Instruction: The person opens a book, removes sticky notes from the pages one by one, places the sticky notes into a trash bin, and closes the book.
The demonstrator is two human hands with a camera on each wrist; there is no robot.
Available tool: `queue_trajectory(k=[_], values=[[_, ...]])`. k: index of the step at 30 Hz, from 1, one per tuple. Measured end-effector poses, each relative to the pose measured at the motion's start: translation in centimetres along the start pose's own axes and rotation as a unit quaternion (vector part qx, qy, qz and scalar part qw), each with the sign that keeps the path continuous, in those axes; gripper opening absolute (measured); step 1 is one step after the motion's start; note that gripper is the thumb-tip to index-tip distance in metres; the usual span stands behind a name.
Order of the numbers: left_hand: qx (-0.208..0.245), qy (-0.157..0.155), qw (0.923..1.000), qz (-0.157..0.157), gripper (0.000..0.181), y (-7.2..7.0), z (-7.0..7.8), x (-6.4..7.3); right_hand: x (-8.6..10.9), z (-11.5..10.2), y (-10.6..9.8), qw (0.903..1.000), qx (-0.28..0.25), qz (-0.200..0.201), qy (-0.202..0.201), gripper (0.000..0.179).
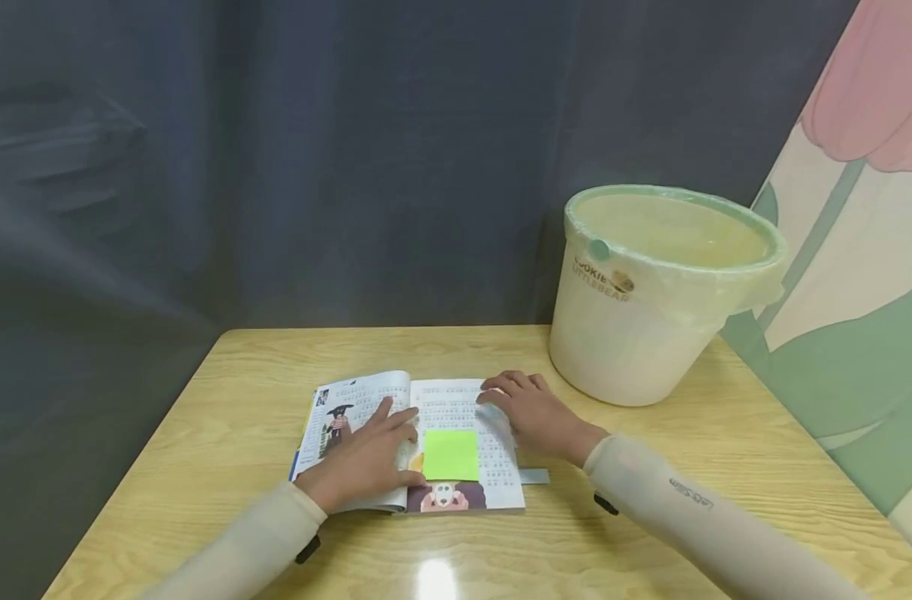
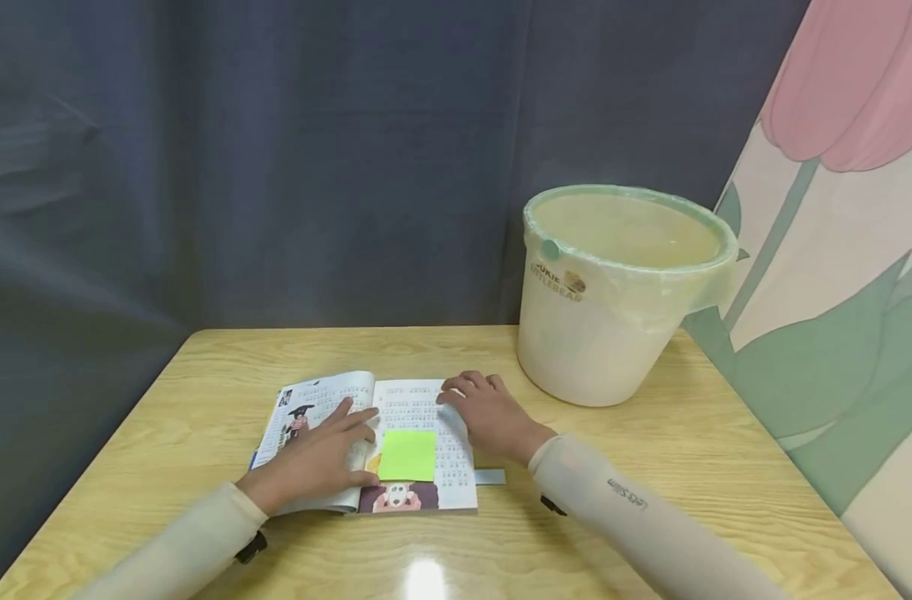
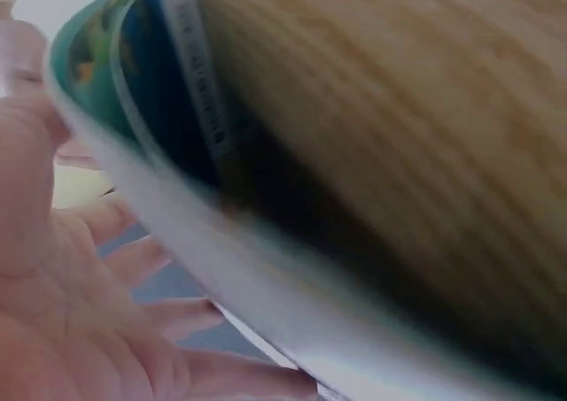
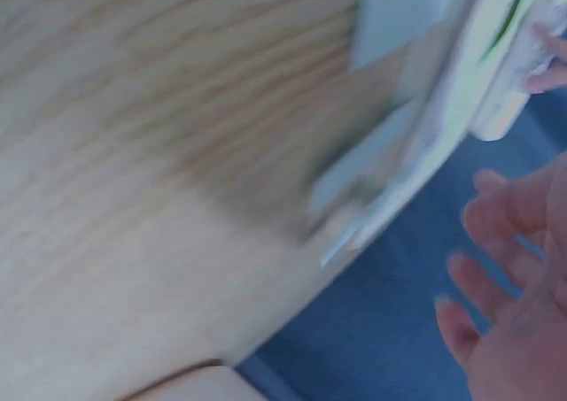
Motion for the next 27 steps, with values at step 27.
queue_trajectory(k=[27], values=[[-0.033,-0.002,0.9993,0.017,0.061,1.1,0.4,-1.7,-3.0,-8.7,1.1,0.9963,0.081,-0.028,0.008,0.041]])
Point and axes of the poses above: each hand's wrist, its own x-axis away from the middle knuckle, its own y-axis out of the palm, z = x × y, the point moved 7 cm from there along -x, towards the middle knuckle, and after that the axes turned 9 degrees about -z, right-handed, at the moved point
